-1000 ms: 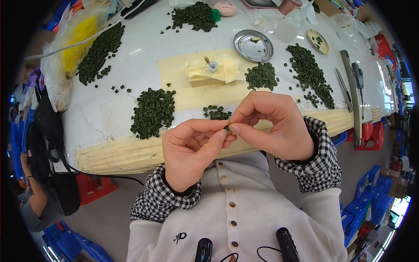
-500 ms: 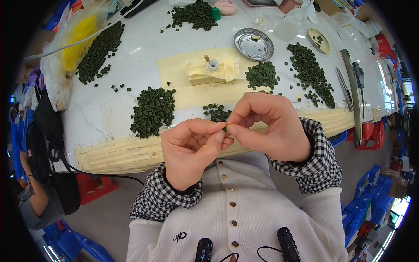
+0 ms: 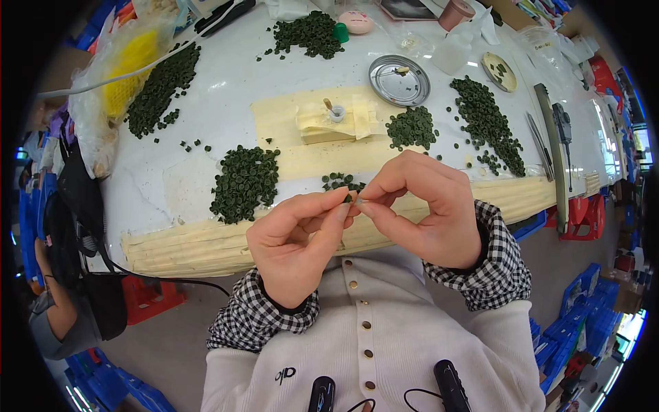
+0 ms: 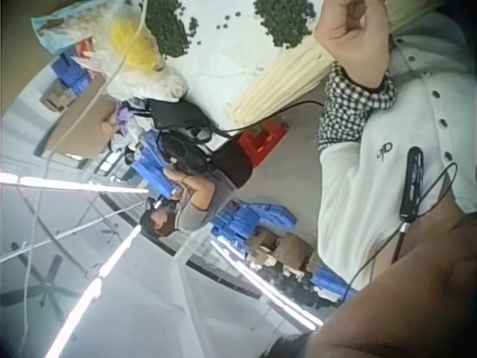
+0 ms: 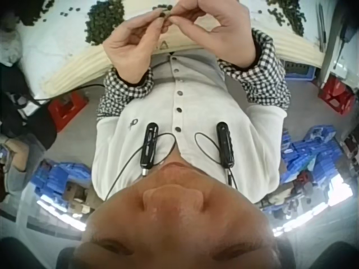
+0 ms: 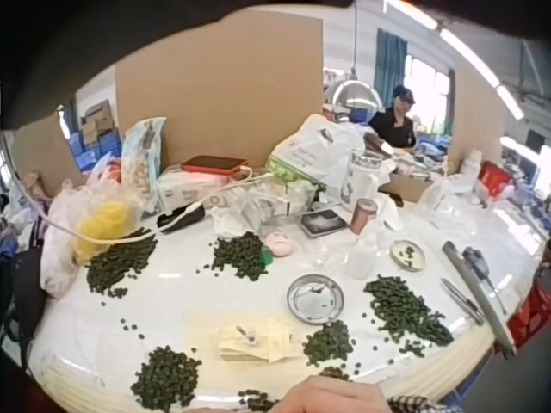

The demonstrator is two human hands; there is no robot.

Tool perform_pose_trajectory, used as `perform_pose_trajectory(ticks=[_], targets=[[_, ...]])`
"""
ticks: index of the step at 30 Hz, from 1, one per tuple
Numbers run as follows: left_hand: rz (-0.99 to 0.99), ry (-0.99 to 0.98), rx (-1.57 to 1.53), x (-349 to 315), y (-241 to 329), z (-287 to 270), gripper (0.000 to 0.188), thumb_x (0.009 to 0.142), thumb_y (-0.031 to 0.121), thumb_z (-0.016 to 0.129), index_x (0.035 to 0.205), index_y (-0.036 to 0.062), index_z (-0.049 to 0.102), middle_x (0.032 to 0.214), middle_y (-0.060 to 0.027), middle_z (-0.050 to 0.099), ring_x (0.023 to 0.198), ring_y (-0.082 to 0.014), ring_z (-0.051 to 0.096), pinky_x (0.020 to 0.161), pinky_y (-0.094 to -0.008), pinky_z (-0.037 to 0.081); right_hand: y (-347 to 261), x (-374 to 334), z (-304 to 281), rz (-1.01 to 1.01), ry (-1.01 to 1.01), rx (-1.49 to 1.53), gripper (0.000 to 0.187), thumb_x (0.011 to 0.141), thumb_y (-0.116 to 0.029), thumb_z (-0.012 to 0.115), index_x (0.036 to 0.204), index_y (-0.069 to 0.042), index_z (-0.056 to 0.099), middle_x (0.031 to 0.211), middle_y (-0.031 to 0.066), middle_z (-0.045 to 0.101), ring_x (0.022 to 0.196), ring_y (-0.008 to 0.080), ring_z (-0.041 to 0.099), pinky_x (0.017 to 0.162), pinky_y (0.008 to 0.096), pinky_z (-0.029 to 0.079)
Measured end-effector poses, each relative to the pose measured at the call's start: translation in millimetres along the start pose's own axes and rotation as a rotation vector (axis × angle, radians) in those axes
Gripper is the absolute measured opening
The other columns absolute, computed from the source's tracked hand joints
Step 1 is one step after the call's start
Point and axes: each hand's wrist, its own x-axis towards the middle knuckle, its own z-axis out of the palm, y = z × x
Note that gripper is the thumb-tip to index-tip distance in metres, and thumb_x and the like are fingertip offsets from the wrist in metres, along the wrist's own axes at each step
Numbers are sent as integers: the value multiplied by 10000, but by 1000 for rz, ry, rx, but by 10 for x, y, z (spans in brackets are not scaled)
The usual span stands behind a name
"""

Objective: Assembling small green plastic foliage pieces onto a toy tree component.

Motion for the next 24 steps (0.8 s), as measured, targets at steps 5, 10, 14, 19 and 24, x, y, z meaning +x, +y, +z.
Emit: perform_pose_trajectory(ticks=[5,10,14,19,24], targets=[[106,-34,159,-2,-25,-16,257,852,-129,608,1098,-69,651,1010,-150,680,904,-172,676,818,-259,552,-31,-9,27,-11,6,-23,120,757,48,698,854,5,643,805,72,637,707,139,621,639,245,495],[130,-69,216,6,-14,-12,265,846,-134,609,1099,-68,654,992,-156,679,898,-178,680,797,-257,559,-16,-19,19,30,-17,26,110,768,54,671,855,6,624,786,63,615,699,132,613,633,242,490],[44,-78,22,0,-3,-8,257,871,-112,598,1123,-75,633,996,-154,684,920,-180,683,816,-266,562,51,-27,15,114,-62,213,72,817,0,662,867,7,610,810,55,613,695,105,611,640,243,503],[-101,-98,-185,15,25,-11,235,903,-69,591,1137,-86,607,1014,-152,686,928,-173,682,840,-273,559,92,-52,-12,304,-122,551,72,877,-40,634,916,11,602,838,12,618,764,59,586,704,223,490],[-85,-126,-144,25,4,-59,195,895,-74,602,1089,-78,628,998,-144,688,915,-157,679,831,-259,551,75,-37,-19,422,-176,732,83,901,-51,623,944,15,595,866,11,626,795,58,586,734,219,488]])
